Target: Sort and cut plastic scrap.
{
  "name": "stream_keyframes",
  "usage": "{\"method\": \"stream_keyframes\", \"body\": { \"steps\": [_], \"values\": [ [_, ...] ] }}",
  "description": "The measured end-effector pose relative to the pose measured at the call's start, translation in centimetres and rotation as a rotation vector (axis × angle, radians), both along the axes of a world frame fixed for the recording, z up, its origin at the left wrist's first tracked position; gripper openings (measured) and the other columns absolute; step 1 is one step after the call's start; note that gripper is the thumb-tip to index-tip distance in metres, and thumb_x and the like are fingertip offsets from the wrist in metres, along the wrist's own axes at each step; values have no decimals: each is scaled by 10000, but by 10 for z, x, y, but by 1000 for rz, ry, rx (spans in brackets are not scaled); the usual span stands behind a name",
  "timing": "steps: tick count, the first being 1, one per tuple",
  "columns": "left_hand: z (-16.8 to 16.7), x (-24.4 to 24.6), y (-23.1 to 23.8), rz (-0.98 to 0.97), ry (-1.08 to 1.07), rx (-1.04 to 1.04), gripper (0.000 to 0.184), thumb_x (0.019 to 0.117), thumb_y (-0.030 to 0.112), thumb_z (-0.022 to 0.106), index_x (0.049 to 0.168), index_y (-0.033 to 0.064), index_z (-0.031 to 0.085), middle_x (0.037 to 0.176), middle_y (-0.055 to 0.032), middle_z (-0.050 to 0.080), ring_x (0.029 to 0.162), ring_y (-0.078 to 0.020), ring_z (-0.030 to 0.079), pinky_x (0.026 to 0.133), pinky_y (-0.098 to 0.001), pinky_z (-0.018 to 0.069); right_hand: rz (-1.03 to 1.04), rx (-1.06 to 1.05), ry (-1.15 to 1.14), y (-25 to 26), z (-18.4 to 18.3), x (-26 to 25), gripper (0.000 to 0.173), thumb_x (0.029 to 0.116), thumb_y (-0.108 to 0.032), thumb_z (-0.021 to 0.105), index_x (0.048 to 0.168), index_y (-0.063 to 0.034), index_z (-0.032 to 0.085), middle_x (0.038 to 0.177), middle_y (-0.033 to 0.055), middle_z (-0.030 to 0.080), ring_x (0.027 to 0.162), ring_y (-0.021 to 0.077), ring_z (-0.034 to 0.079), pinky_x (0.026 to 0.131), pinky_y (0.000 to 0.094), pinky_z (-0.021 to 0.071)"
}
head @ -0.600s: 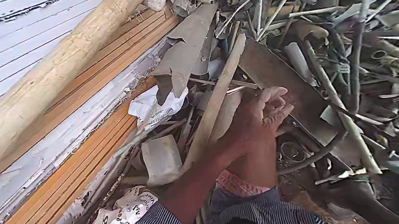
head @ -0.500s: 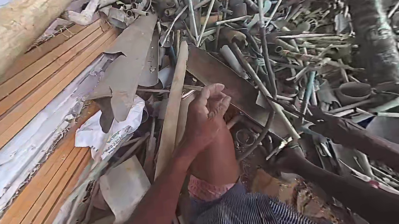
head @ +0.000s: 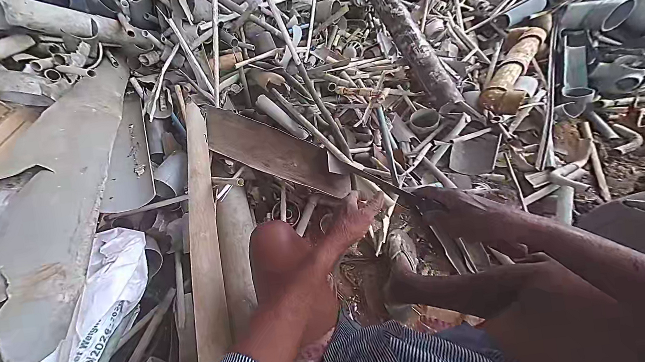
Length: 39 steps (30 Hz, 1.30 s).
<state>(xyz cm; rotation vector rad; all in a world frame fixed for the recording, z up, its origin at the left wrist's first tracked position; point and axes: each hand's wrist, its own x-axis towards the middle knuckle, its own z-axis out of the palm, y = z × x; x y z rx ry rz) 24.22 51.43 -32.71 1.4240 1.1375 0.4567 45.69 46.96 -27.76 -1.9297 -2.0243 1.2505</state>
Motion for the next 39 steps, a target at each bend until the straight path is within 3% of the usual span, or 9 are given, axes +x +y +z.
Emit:
{"method": "stream_keyframes", "body": {
  "steps": [3,8,15,21,27,30,34,37,39],
  "values": [
    [4,14,-3,38,-101,-125,464,1114,345,420,1337,-47,525,1100,-172,628,918,-217,622,810,-375,525,-7,-3,134,5,-8,-7,336,1047,-115,542,1371,-27,516,859,77,570,614,123,537,607,304,489],
    [1,24,7,186,-270,-158,323,1101,254,475,1150,-59,538,855,-73,578,690,-107,589,650,-260,523,-53,-70,389,19,-28,-11,259,1003,-115,534,1256,-62,535,718,-19,558,480,56,524,479,208,477],
    [-25,29,38,355,-435,-168,146,1078,88,485,1023,-28,554,715,-22,592,586,-71,594,579,-215,528,-98,-181,504,24,-62,11,323,1014,-203,520,1319,-102,487,759,-10,622,487,86,560,463,232,492],
    [-39,45,66,441,-473,-113,128,1069,53,483,1002,-33,550,715,-19,574,593,-66,588,610,-215,542,-150,-223,505,33,-71,29,384,1025,-217,515,1379,-80,456,780,14,622,513,103,574,491,256,503],
    [-52,43,91,504,-532,-207,133,1077,51,459,965,12,519,687,-11,572,557,-79,584,579,-223,543,-181,-226,604,39,-87,44,208,989,-263,496,1112,-103,547,721,-53,603,508,62,568,494,221,504],
    [-65,44,102,434,-512,-271,144,1085,75,455,992,4,538,718,-23,603,584,-88,608,587,-224,547,-247,-225,649,40,-92,46,184,984,-266,484,1077,-125,557,673,-70,557,487,47,525,475,209,468],
    [-81,58,115,144,-337,-316,161,1098,146,453,1041,14,528,788,-21,636,643,-76,619,614,-224,529,-401,-197,699,39,-103,55,171,979,-278,482,1033,-142,571,634,-82,534,458,38,483,441,199,430],
    [-90,69,123,-95,-214,-326,316,1089,182,484,1306,-46,512,953,-81,644,763,-114,627,704,-283,538,-519,-182,727,40,-117,63,165,991,-270,467,1016,-146,574,613,-82,530,446,30,463,427,189,405],
    [-99,76,127,-209,-162,-313,408,1075,171,509,1403,-67,468,1039,-127,647,814,-131,627,752,-301,544,-571,-184,735,41,-123,65,150,1008,-233,455,1006,-142,573,607,-87,519,448,20,449,429,180,389]
  ]
}}
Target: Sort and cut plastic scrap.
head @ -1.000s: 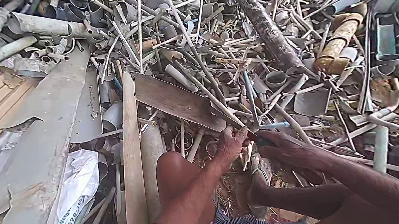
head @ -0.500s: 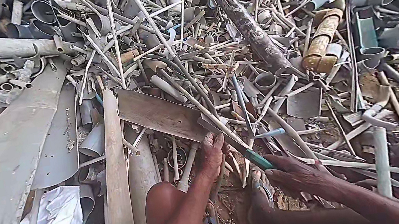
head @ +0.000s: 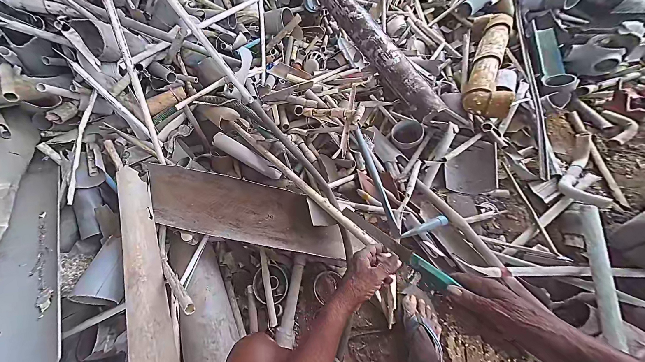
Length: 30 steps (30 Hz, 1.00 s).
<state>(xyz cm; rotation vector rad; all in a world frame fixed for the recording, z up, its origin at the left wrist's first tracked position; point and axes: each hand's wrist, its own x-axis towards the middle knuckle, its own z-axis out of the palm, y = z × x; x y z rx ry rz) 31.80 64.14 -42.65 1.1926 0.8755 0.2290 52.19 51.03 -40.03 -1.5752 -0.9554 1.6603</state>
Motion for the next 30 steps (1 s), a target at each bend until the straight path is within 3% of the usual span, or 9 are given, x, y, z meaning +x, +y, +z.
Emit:
{"method": "stream_keyframes", "body": {
  "steps": [3,7,10,15,17,22,25,28,30],
  "values": [
    [-28,7,3,-121,82,85,360,1059,185,542,1315,-68,551,1041,-151,649,837,-158,609,790,-329,521,-30,-39,17,-1,-14,3,130,1005,-244,471,984,-158,565,604,-91,508,443,14,434,420,175,372],
    [-45,11,13,-256,226,178,408,1064,287,547,1300,-44,593,1109,-215,671,968,-290,658,916,-473,515,-30,-61,-25,3,-21,5,144,1015,-234,455,1016,-145,568,593,-112,487,450,4,432,438,172,377],
    [-48,6,18,-287,248,181,416,1066,296,541,1293,-47,597,1097,-219,667,968,-298,653,917,-473,513,-5,-57,-79,2,-27,9,179,1020,-249,451,1069,-119,564,631,-116,494,488,2,462,476,183,410],
    [-57,8,14,-369,296,169,421,1065,281,531,1329,-39,601,1141,-240,678,1055,-340,657,992,-512,485,133,-40,-266,1,-32,8,368,1029,-256,473,1215,46,573,776,17,544,623,88,511,613,294,459],
    [-63,11,9,-422,307,163,426,1068,301,522,1314,-37,608,1098,-235,679,1016,-345,655,962,-529,488,181,-32,-290,1,-36,9,384,1033,-247,480,1236,65,576,809,56,579,655,120,536,642,319,476],
    [-65,16,3,-544,354,178,442,1074,312,512,1330,-37,604,1190,-261,668,1124,-384,645,1027,-554,460,227,-99,-385,5,-49,18,398,1039,-228,499,1296,70,567,879,163,630,721,244,599,717,438,504],
    [-66,14,3,-571,403,200,457,1071,322,527,1354,-31,593,1212,-256,665,1154,-383,638,1042,-554,454,191,-119,-385,8,-47,20,378,1052,-209,480,1309,58,552,842,122,617,687,209,590,687,400,509],
    [-65,10,1,-532,392,197,476,1069,329,530,1358,-45,587,1201,-263,668,1150,-387,639,1048,-547,452,114,-121,-266,7,-40,19,295,1046,-169,435,1255,22,517,776,14,588,586,84,546,577,266,479],
    [-63,8,0,-515,384,199,480,1071,335,524,1360,-43,585,1196,-260,669,1144,-383,639,1044,-546,452,68,-114,-143,5,-39,18,238,1035,-177,411,1211,-40,496,814,-26,646,564,33,556,535,213,472]
  ]
}}
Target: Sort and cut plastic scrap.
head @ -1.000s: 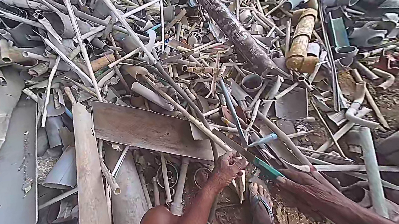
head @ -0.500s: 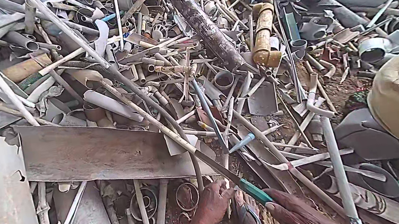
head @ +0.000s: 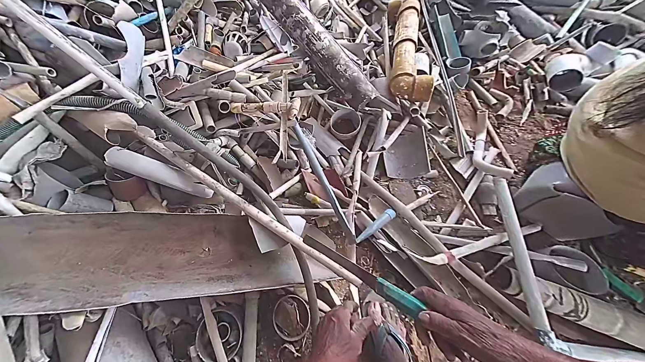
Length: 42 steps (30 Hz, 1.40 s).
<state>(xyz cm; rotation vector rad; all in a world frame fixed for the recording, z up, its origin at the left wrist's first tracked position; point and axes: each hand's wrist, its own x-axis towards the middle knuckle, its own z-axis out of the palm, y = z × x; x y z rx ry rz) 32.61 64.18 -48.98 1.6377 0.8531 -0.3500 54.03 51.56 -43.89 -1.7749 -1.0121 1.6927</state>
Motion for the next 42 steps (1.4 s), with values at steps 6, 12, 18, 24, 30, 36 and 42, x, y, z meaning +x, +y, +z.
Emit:
{"method": "stream_keyframes", "body": {
  "steps": [6,12,18,24,30,36,42],
  "values": [
    [2,-10,0,-23,2,17,456,1069,300,535,1355,-52,581,1217,-270,657,1166,-384,631,1062,-527,446,-21,-85,-20,2,4,-10,279,966,-117,444,1237,-57,466,742,-31,540,537,50,501,517,236,438],
    [1,-25,3,-74,42,59,472,1075,306,525,1387,-46,563,1244,-268,656,1190,-389,629,1073,-525,443,83,-60,-189,5,0,-23,400,1042,-176,457,1410,-20,474,867,68,576,648,126,532,626,324,471],
    [15,-34,4,-86,52,57,478,1076,309,526,1412,-30,550,1294,-266,635,1221,-389,613,1084,-525,434,118,-33,-209,12,-4,-30,398,1060,-229,478,1387,-3,489,853,79,569,646,146,533,636,340,479],
    [13,-39,5,-101,59,83,480,1076,322,522,1404,-27,551,1298,-257,633,1228,-383,609,1083,-530,433,146,16,-282,14,-4,-38,361,1076,-236,458,1303,33,538,830,94,575,668,171,551,671,363,491],
    [17,-37,4,-116,44,133,489,1079,329,516,1419,-21,543,1343,-245,616,1274,-367,588,1115,-513,416,223,-16,-390,12,12,-53,371,1038,-179,565,1337,40,544,996,222,642,841,300,628,805,468,505],
    [19,-42,1,-126,107,179,481,1076,340,523,1409,-6,553,1305,-240,639,1260,-371,595,1112,-516,418,332,-11,-396,0,32,-69,386,1045,-171,554,1381,17,517,1085,256,643,960,359,646,881,522,503],
    [18,-51,-1,-122,127,246,431,1076,295,531,1366,-19,585,1286,-248,645,1237,-383,605,1090,-532,425,-47,38,-322,7,27,-44,407,1063,-142,493,1430,26,443,948,145,609,700,191,582,675,367,511]
  ]
}}
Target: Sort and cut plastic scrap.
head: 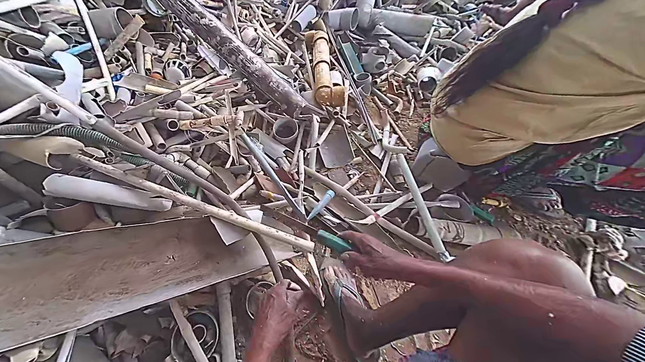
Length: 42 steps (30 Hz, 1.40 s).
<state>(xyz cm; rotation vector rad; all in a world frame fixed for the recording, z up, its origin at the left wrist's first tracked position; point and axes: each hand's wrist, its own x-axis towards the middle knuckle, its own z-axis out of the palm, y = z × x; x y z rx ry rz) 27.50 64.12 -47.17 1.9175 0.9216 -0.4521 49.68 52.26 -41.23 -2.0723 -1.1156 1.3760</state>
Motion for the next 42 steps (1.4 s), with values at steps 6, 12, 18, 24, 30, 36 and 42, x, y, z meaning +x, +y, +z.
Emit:
{"method": "stream_keyframes", "body": {
  "steps": [6,12,18,24,30,36,42],
  "values": [
    [-8,-1,6,18,19,35,450,1073,307,538,1393,-9,570,1283,-258,643,1232,-399,605,1082,-556,422,-465,-45,-141,43,-27,77,350,1103,-174,421,1400,11,422,942,124,572,659,177,560,635,336,502],
    [1,12,4,-24,23,44,453,1073,293,541,1407,-11,563,1302,-243,644,1251,-390,601,1094,-542,420,-685,-134,-172,44,-83,107,391,1086,-167,458,1437,-5,406,986,156,575,714,209,577,679,377,509],
    [4,20,4,-77,31,16,486,1070,303,547,1437,-15,539,1313,-246,641,1253,-387,605,1100,-521,425,-797,-91,-99,66,-94,118,341,1072,-153,490,1375,-5,437,880,94,533,613,149,507,573,309,458],
    [7,15,5,-83,36,-50,513,1066,325,545,1453,-13,530,1348,-259,623,1260,-414,600,1101,-537,423,-884,-25,-8,117,-109,147,257,1092,-187,470,1271,-4,486,790,47,523,506,94,443,476,247,400],
    [0,1,13,-35,11,-79,500,1058,296,558,1409,-60,554,1321,-286,626,1236,-438,608,1077,-564,438,-1046,35,145,160,-123,175,199,1105,-235,465,1146,-42,489,699,20,469,455,75,396,420,219,350],
    [-5,1,15,-6,-45,-77,490,1050,281,568,1388,-74,567,1248,-291,658,1168,-457,636,1035,-583,463,-1094,302,405,167,-121,181,157,1108,-192,440,1193,-73,497,671,1,465,441,52,379,405,193,332],
    [-8,4,13,-51,-27,-78,496,1053,290,562,1392,-72,564,1261,-295,650,1172,-457,634,1037,-587,460,-722,331,480,153,-120,164,225,1093,-130,437,1283,-55,532,651,-24,486,441,34,384,411,184,345]
  ]
}}
